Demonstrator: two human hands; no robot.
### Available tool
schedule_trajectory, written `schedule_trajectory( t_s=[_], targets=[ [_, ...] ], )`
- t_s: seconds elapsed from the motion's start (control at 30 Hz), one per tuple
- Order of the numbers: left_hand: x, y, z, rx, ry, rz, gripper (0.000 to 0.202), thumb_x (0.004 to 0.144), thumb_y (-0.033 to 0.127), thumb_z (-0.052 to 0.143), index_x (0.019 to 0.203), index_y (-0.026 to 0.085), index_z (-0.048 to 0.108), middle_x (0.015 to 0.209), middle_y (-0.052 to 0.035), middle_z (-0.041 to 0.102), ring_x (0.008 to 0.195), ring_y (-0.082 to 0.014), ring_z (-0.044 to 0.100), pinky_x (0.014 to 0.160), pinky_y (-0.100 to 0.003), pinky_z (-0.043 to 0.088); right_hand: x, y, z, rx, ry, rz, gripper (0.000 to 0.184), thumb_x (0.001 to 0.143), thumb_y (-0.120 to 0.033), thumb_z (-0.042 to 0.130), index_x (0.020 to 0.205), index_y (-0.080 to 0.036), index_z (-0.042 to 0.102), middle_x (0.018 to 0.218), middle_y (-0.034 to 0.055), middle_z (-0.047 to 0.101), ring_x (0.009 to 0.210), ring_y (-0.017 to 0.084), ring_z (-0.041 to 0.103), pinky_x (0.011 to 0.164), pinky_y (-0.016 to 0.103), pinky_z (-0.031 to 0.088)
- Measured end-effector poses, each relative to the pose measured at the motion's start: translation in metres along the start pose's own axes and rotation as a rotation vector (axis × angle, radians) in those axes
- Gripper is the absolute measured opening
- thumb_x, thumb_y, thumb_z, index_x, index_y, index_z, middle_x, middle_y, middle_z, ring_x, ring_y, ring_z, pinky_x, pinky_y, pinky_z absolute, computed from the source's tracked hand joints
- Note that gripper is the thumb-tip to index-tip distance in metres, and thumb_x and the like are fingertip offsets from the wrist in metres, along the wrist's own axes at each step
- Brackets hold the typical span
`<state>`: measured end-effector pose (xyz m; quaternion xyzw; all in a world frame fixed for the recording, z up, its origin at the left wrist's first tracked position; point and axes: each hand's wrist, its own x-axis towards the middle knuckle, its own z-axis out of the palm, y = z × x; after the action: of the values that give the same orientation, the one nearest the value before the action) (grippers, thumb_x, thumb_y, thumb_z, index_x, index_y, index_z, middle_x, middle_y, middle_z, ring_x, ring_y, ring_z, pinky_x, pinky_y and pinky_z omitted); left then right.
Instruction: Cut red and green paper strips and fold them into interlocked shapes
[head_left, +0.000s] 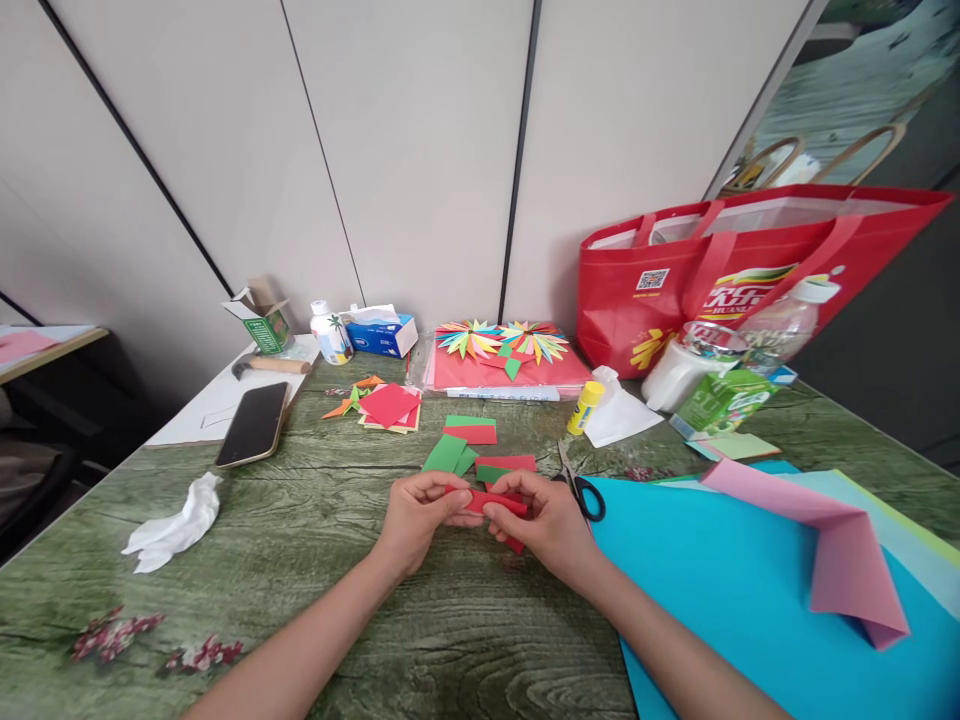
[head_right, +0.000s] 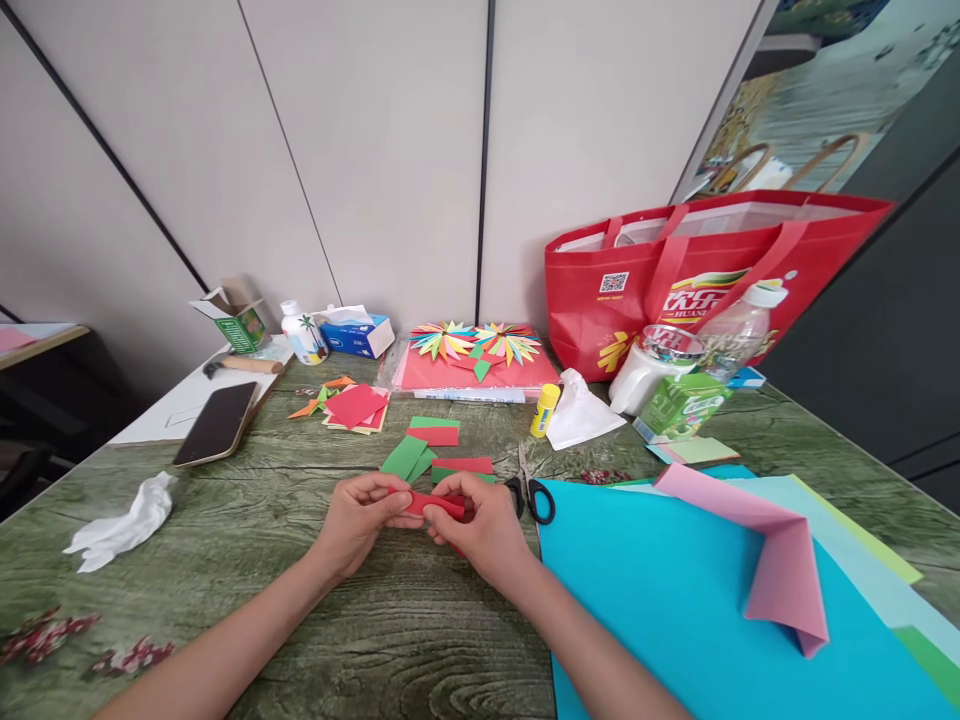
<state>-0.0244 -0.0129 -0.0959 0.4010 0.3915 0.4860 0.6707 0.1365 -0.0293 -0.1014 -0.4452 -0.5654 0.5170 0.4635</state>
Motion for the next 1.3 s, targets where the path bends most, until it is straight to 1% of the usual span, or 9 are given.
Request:
schedule_trajectory(
  t_s=[0.47,0.57,0.7,0.87,1.0,1.07,1.17,1.23,1.3],
  targets=[
    [-0.002,0.002,0.004,0.012,0.024,-0.006,0.018,0.056,0.021,0.075,0.068,0.013,0.064,0.057,-0.0016,0.069,0.052,-0.0192,0.066,0.058,-0.032,0.057,0.002,0.004,-0.005,0.052,-0.061,-0.006,0.016,0.069,-0.021,0.06,0.082,-0.016,0.053,0.06,-0.0004,0.062,0.055,0.015,0.061,0.054,0.027,0.051],
    [-0.003,0.003,0.006,0.088,0.039,0.039,0.016,0.056,0.02,0.075,0.066,0.013,0.065,0.057,-0.0004,0.068,0.052,-0.0174,0.065,0.057,-0.03,0.056,0.003,0.007,-0.006,-0.029,-0.042,-0.021,0.015,0.069,-0.019,0.059,0.082,-0.017,0.054,0.062,0.0,0.063,0.056,0.016,0.063,0.054,0.026,0.052],
    [-0.004,0.006,0.006,0.25,0.036,0.107,0.014,0.056,0.019,0.074,0.063,0.013,0.064,0.059,-0.0005,0.068,0.053,-0.0136,0.064,0.056,-0.023,0.054,0.003,0.012,-0.007,-0.114,-0.018,-0.024,0.015,0.068,-0.019,0.059,0.081,-0.017,0.053,0.062,0.0003,0.063,0.055,0.016,0.064,0.052,0.026,0.051],
    [-0.005,0.006,0.006,0.275,-0.034,0.059,0.019,0.055,0.018,0.074,0.069,0.013,0.063,0.063,-0.0005,0.069,0.055,-0.0136,0.064,0.055,-0.022,0.053,0.002,0.011,-0.006,-0.166,-0.043,-0.043,0.014,0.068,-0.02,0.059,0.081,-0.017,0.054,0.064,0.0001,0.063,0.055,0.016,0.063,0.051,0.024,0.05],
    [-0.005,0.006,0.006,0.312,-0.078,-0.017,0.017,0.058,0.023,0.072,0.072,0.012,0.068,0.058,-0.0031,0.069,0.052,-0.0163,0.064,0.055,-0.026,0.053,0.002,0.007,-0.005,-0.213,-0.055,-0.059,0.01,0.068,-0.02,0.059,0.077,-0.018,0.054,0.06,-0.0006,0.063,0.054,0.014,0.061,0.051,0.024,0.049],
    [-0.005,0.008,0.006,0.37,-0.069,0.036,0.018,0.058,0.024,0.073,0.073,0.014,0.07,0.067,-0.0053,0.071,0.06,-0.019,0.066,0.061,-0.028,0.054,0.002,0.007,-0.005,-0.189,-0.066,-0.053,0.009,0.068,-0.019,0.058,0.076,-0.018,0.054,0.06,-0.0009,0.063,0.053,0.014,0.06,0.05,0.024,0.049],
    [-0.004,0.01,0.005,0.486,-0.039,0.196,0.023,0.054,0.02,0.075,0.077,0.017,0.072,0.09,-0.0071,0.07,0.085,-0.0226,0.064,0.078,-0.029,0.05,0.002,0.007,-0.005,-0.149,-0.086,-0.041,0.01,0.068,-0.018,0.058,0.077,-0.018,0.053,0.057,-0.0022,0.061,0.05,0.014,0.06,0.048,0.023,0.047],
    [-0.004,0.01,0.006,0.492,-0.052,0.176,0.026,0.055,0.021,0.074,0.081,0.018,0.072,0.092,-0.0068,0.069,0.083,-0.0223,0.064,0.075,-0.029,0.052,0.001,0.006,-0.005,-0.129,-0.091,-0.032,0.011,0.068,-0.017,0.058,0.078,-0.018,0.053,0.056,-0.0025,0.06,0.05,0.013,0.06,0.047,0.022,0.047],
    [-0.005,0.009,0.007,0.432,-0.095,0.073,0.026,0.058,0.023,0.073,0.084,0.017,0.071,0.083,-0.0059,0.071,0.067,-0.02,0.066,0.063,-0.028,0.054,0.0,0.006,-0.005,-0.103,-0.098,-0.027,0.011,0.068,-0.017,0.059,0.078,-0.018,0.053,0.058,-0.0023,0.06,0.051,0.013,0.06,0.049,0.023,0.047]
  ],
)
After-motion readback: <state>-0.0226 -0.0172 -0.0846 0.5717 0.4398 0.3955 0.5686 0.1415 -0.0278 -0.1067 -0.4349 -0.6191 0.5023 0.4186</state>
